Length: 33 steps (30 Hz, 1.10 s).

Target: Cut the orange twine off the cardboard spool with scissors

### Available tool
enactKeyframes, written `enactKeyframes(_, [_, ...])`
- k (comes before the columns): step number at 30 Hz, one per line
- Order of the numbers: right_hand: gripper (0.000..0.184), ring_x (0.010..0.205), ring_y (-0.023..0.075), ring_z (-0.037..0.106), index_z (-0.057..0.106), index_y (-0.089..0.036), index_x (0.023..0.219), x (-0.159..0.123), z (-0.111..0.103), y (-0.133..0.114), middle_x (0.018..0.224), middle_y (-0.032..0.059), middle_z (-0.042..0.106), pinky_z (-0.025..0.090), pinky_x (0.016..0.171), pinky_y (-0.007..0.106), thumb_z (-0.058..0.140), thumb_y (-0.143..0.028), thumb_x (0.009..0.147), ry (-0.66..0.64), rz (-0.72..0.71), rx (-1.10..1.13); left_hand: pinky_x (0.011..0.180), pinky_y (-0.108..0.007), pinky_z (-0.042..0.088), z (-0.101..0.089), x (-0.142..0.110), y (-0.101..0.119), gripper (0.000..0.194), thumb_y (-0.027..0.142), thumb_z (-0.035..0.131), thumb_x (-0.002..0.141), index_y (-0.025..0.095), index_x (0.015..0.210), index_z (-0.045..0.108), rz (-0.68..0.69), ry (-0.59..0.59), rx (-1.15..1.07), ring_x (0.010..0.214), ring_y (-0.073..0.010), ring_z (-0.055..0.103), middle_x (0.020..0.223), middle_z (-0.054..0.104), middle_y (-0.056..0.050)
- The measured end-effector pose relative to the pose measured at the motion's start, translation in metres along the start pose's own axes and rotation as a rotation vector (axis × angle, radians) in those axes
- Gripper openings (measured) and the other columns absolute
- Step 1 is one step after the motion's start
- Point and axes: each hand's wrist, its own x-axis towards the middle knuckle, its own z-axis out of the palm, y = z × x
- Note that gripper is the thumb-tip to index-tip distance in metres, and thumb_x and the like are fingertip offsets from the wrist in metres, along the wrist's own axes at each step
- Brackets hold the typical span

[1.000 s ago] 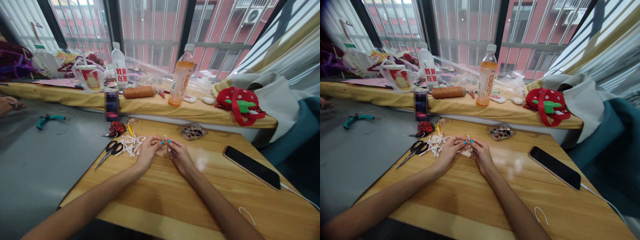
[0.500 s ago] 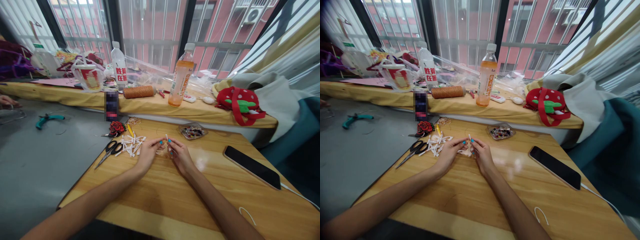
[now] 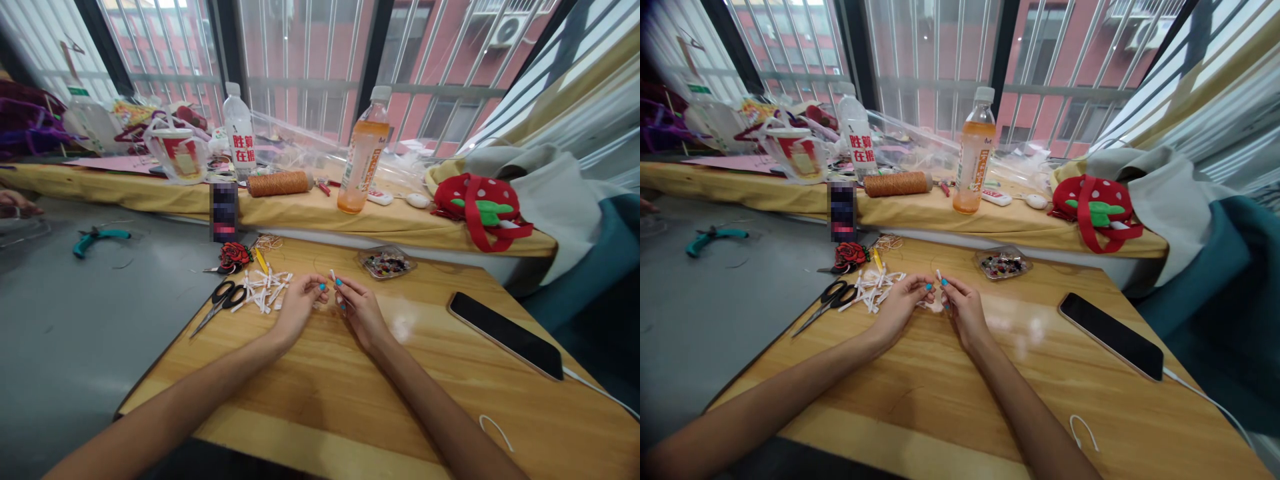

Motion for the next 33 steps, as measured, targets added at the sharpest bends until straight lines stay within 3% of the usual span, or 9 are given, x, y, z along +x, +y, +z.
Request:
enactKeyframes(7, [0.024, 0.047, 0.0054, 0.037, 0.069, -0.017, 0.077, -0.0024, 0.0008, 0.0009, 0.049, -0.0045, 0.05, 0.025, 0.042, 0.018, 0.068, -0.026, 0.055, -0.001, 0.022, -0.03, 0.054, -0.02, 0.039, 0.0002, -0.0001, -0.001, 0.009, 0.018, 0.057, 0.061, 0.013, 0.069, 0.056, -0.031, -0.064, -0.005, 0.052, -0.0081, 0.049, 0.059, 0.054, 0.002])
enactKeyframes(14, [0.026, 0.048, 0.0054, 0.04, 0.068, -0.016, 0.079, -0.0009, 0.0014, 0.0023, 0.059, -0.0023, 0.057, 0.03, 0.046, 0.019, 0.067, -0.025, 0.055, 0.002, 0.011, -0.081, 0.055, -0.019, 0.037, 0.0004, -0.0003, -0.001, 0.008, 0.018, 0.057, 0.06, 0.013, 0.066, 0.056, -0.078, -0.118, -0.043, 0.054, -0.0073, 0.047, 0.061, 0.053, 0.002])
enactKeyframes(17, [0.027, 0.048, 0.0057, 0.042, 0.065, -0.018, 0.084, 0.0001, -0.0003, 0.004, 0.06, -0.0036, 0.057, 0.032, 0.047, 0.019, 0.066, -0.023, 0.057, -0.004, -0.041, -0.134, 0.055, -0.019, 0.036, 0.0, -0.0003, -0.0016, 0.008, 0.019, 0.058, 0.06, 0.013, 0.066, 0.056, -0.105, -0.123, -0.062, 0.053, -0.007, 0.046, 0.059, 0.053, 0.002])
enactKeyframes(23, [0.011, 0.051, 0.0081, 0.046, 0.06, -0.019, 0.069, 0.0002, -0.0017, 0.005, 0.061, -0.0037, 0.056, 0.035, 0.049, 0.021, 0.064, -0.024, 0.06, 0.001, -0.195, -0.294, 0.054, -0.018, 0.034, -0.0012, 0.0005, -0.0041, 0.009, 0.016, 0.058, 0.058, 0.013, 0.066, 0.057, -0.145, -0.091, -0.111, 0.051, -0.0066, 0.045, 0.056, 0.052, 0.002])
enactKeyframes(33, [0.014, 0.059, 0.0125, 0.05, 0.065, -0.018, 0.077, -0.0028, -0.0039, 0.0048, 0.069, 0.0009, 0.06, 0.039, 0.056, 0.024, 0.057, -0.021, 0.067, -0.018, -0.306, -0.492, 0.056, -0.019, 0.036, -0.0015, 0.0006, -0.0007, 0.013, 0.014, 0.059, 0.059, 0.01, 0.071, 0.06, -0.179, -0.054, -0.161, 0.052, -0.007, 0.047, 0.057, 0.053, 0.001])
